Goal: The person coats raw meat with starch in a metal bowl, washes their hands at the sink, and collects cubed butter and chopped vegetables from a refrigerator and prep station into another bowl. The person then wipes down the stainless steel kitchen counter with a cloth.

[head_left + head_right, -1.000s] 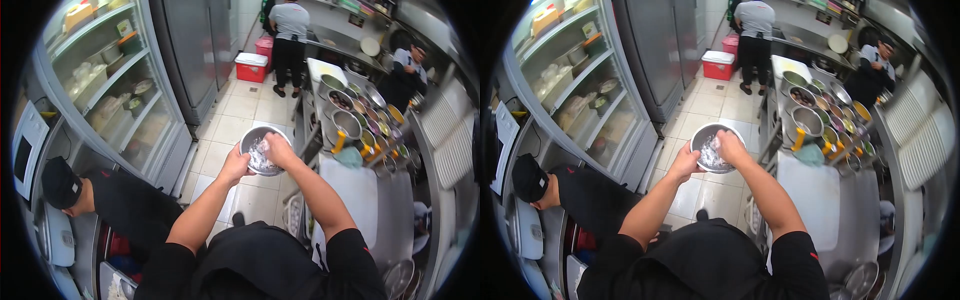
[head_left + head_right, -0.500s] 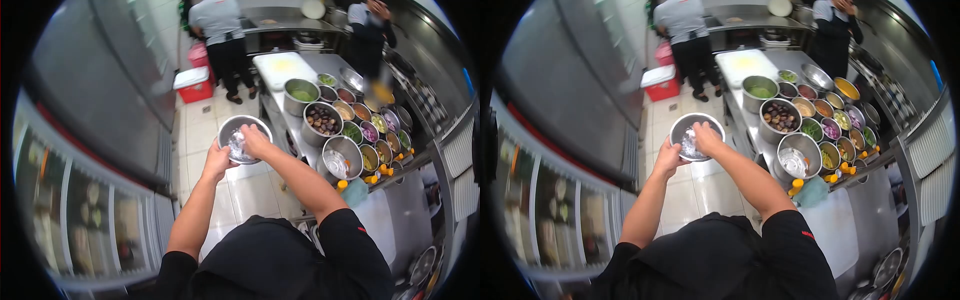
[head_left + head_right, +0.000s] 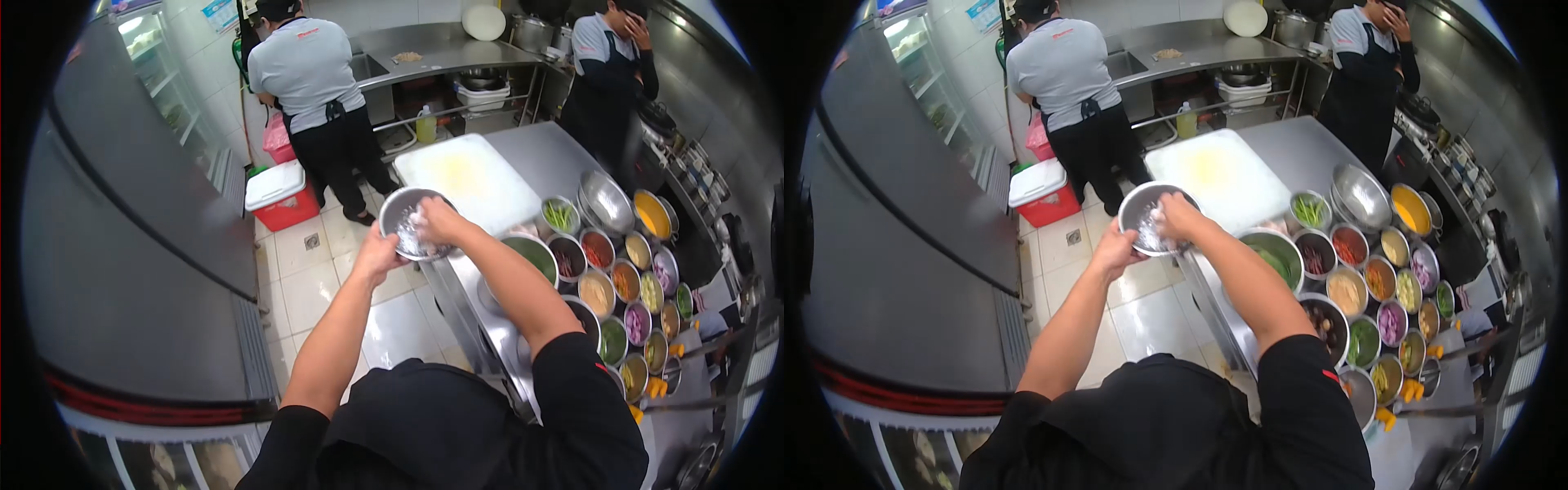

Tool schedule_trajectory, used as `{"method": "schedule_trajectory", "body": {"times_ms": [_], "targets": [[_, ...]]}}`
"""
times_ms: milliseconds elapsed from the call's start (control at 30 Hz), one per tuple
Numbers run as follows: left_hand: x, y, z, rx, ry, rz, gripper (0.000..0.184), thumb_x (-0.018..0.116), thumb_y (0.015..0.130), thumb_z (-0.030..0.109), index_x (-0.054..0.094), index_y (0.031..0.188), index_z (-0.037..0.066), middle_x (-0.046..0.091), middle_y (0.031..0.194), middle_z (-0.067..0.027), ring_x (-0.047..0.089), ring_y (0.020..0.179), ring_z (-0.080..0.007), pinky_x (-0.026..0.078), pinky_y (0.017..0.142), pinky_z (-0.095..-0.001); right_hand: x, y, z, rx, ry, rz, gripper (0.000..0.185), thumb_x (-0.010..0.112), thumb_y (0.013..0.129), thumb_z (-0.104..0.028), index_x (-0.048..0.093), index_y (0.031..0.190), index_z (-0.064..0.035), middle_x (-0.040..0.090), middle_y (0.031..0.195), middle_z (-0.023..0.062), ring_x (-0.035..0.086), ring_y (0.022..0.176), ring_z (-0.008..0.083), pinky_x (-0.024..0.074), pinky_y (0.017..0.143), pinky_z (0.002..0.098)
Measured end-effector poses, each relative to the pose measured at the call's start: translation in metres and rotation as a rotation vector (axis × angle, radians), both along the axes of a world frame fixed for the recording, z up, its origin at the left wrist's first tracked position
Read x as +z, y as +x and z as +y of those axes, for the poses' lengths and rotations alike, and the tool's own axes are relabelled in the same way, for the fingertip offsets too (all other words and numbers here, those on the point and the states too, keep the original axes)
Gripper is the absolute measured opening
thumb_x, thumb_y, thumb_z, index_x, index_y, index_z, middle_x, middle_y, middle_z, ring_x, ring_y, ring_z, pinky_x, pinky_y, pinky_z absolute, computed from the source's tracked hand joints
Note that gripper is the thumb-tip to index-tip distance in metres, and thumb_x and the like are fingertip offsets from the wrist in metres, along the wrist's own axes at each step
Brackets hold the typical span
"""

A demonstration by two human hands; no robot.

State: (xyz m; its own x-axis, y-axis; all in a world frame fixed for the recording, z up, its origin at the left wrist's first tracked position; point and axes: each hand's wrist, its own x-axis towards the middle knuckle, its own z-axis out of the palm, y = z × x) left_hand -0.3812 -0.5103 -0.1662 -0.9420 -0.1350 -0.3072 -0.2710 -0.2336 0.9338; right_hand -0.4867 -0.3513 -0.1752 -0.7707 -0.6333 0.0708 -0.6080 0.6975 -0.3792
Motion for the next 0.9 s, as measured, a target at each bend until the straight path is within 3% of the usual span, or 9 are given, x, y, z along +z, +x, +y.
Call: {"method": "schedule_trajectory", "body": {"times_ms": [133,167,233,300,400,533,567,700,900], "targets": [[-0.043,-0.096,-0.023,-0.203,-0.032,-0.031,0.04,0.047,0.095,0.003,0.045,0.133,0.012,0.065,0.097,-0.0106,0.066,0.071,-0.0189,0.058,0.062,-0.0363,-0.025,-0.059,0.009,0.108,0.278,-0.049,0.065,0.07,0.079,-0.022,0.045,0.138,-0.0137,0.058,0.115,0.0293,0.057,0.113,0.0419,0.0485,0.095,0.0433],[-0.056,-0.111,-0.026,-0.226,-0.001,-0.054,0.037,0.048,0.096,0.005,0.046,0.132,0.012,0.065,0.095,-0.0103,0.065,0.069,-0.0176,0.058,0.06,-0.0345,-0.023,-0.072,0.001,0.12,0.408,-0.112,0.059,0.069,0.081,-0.024,0.049,0.135,-0.0129,0.062,0.11,0.0289,0.06,0.11,0.0409,0.0496,0.093,0.0446],[-0.06,-0.163,-0.027,-0.269,0.069,-0.05,0.034,0.051,0.097,0.007,0.05,0.13,0.011,0.066,0.091,-0.0098,0.063,0.065,-0.015,0.056,0.056,-0.031,-0.046,-0.109,0.005,-0.054,0.327,-0.156,0.053,0.069,0.082,-0.025,0.052,0.131,-0.0104,0.065,0.104,0.0281,0.063,0.106,0.04,0.0503,0.091,0.0461],[-0.055,-0.195,-0.025,-0.369,0.079,-0.103,0.034,0.051,0.099,0.01,0.047,0.133,0.011,0.065,0.097,-0.01,0.064,0.07,-0.0165,0.057,0.065,-0.0354,-0.044,-0.134,0.009,-0.208,0.325,-0.156,0.044,0.067,0.084,-0.028,0.057,0.121,-0.0051,0.069,0.089,0.0257,0.067,0.095,0.0389,0.0514,0.086,0.0484],[-0.055,-0.238,-0.021,-0.52,0.115,-0.144,0.042,0.052,0.1,0.014,0.04,0.14,0.011,0.065,0.103,-0.0108,0.063,0.074,-0.0175,0.057,0.072,-0.0362,-0.025,-0.157,0.011,-0.62,0.263,-0.214,0.046,0.07,0.083,-0.028,0.055,0.119,-0.0026,0.066,0.101,0.028,0.064,0.101,0.0396,0.051,0.088,0.0478],[-0.043,-0.283,-0.013,-0.64,0.17,-0.181,0.05,0.053,0.1,0.014,0.033,0.146,0.01,0.064,0.105,-0.0125,0.064,0.076,-0.0184,0.057,0.074,-0.0366,0.007,-0.159,0.023,-0.45,0.281,-0.373,0.069,0.073,0.081,-0.028,0.044,0.14,-0.007,0.053,0.122,0.0297,0.057,0.115,0.043,0.0485,0.096,0.0465],[-0.044,-0.291,-0.01,-0.665,0.179,-0.188,0.05,0.053,0.1,0.014,0.033,0.146,0.009,0.064,0.106,-0.0128,0.064,0.076,-0.0184,0.057,0.074,-0.0367,0.015,-0.162,0.02,-0.579,0.319,-0.411,0.073,0.072,0.08,-0.027,0.041,0.145,-0.0144,0.051,0.124,0.0289,0.057,0.114,0.0445,0.0468,0.099,0.0473],[-0.05,-0.324,-0.001,-0.828,0.118,-0.152,0.054,0.054,0.1,0.015,0.03,0.148,0.007,0.063,0.108,-0.0138,0.065,0.078,-0.0195,0.057,0.076,-0.0353,-0.042,-0.191,0.041,-0.54,0.334,-0.296,0.051,0.066,0.082,-0.018,0.053,0.132,-0.0165,0.049,0.122,0.0272,0.057,0.112,0.0441,0.048,0.096,0.048],[-0.02,-0.357,-0.095,-0.987,0.037,-0.2,0.059,0.058,0.098,0.02,0.032,0.148,0.003,0.06,0.123,-0.0171,0.069,0.088,-0.0225,0.057,0.082,-0.0336,-0.071,-0.266,0.117,-0.847,0.242,-0.026,0.032,0.061,0.082,-0.009,0.061,0.114,-0.0062,0.052,0.12,0.0245,0.057,0.11,0.0414,0.0488,0.094,0.0482]]}}
